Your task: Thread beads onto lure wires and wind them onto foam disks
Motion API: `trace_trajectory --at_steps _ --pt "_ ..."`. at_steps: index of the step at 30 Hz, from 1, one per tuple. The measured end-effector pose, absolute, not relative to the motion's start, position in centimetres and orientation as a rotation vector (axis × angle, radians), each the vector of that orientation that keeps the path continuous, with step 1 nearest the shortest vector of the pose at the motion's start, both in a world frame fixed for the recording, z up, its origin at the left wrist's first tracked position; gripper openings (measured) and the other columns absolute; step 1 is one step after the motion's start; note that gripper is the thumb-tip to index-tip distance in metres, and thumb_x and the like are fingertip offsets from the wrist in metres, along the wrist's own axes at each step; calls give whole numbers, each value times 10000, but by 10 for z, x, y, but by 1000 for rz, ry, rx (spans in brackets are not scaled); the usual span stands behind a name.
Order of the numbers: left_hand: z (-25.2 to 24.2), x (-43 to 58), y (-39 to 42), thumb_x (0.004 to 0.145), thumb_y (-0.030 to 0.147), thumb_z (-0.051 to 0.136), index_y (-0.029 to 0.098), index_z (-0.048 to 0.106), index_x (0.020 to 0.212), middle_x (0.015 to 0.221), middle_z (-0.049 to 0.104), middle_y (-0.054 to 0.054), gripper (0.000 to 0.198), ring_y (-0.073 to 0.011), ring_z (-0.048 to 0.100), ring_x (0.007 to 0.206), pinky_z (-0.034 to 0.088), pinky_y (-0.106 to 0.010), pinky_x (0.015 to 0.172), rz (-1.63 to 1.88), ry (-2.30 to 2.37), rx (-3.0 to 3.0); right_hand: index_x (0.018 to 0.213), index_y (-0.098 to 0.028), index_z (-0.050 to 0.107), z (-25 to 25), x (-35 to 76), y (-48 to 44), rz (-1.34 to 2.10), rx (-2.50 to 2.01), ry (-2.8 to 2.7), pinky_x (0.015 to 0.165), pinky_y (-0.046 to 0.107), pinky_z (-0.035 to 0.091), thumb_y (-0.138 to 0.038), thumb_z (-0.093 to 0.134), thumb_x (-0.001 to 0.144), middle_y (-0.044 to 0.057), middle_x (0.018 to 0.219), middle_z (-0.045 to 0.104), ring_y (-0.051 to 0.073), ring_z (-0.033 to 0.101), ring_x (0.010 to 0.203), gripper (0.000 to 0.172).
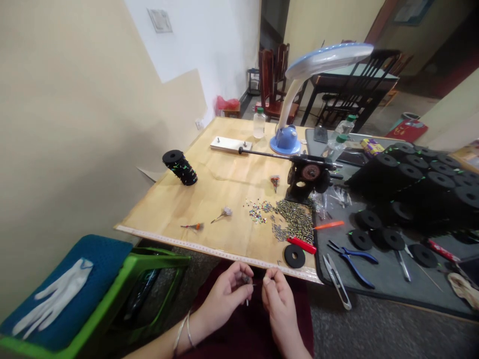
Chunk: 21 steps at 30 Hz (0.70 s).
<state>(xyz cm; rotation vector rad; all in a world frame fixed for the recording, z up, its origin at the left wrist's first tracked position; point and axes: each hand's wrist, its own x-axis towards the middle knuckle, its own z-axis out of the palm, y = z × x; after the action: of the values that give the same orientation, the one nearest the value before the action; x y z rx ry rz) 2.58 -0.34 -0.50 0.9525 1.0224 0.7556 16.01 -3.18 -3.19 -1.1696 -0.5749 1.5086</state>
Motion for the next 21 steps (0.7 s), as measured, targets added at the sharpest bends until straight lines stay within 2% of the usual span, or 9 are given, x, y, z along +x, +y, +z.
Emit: trace_trajectory --at_steps 5,14,21 --pt "-10 27 -3 716 215 611 174 511 717 562 503 54 109 -91 463 494 377 -212 492 693 1037 1006 738 -218 417 -31 160 -31 1492 -1173 -631 393 169 125 -539 638 772 -140 499 222 47 152 411 391" --pt "-8 28 -1 748 272 576 170 509 716 588 541 28 127 -102 467 514 365 -223 506 685 1044 948 757 -217 418 -41 160 -32 1464 -1192 -678 398 175 138 -578 594 803 -139 501 238 57 167 423 404" --pt "-14 28 -3 778 309 606 165 515 736 617 523 35 175 -105 477 558 374 -227 527 718 1039 927 881 -184 499 -37 163 -32 1464 -1228 -775 436 186 240 -553 567 826 -109 518 341 77 286 446 379"
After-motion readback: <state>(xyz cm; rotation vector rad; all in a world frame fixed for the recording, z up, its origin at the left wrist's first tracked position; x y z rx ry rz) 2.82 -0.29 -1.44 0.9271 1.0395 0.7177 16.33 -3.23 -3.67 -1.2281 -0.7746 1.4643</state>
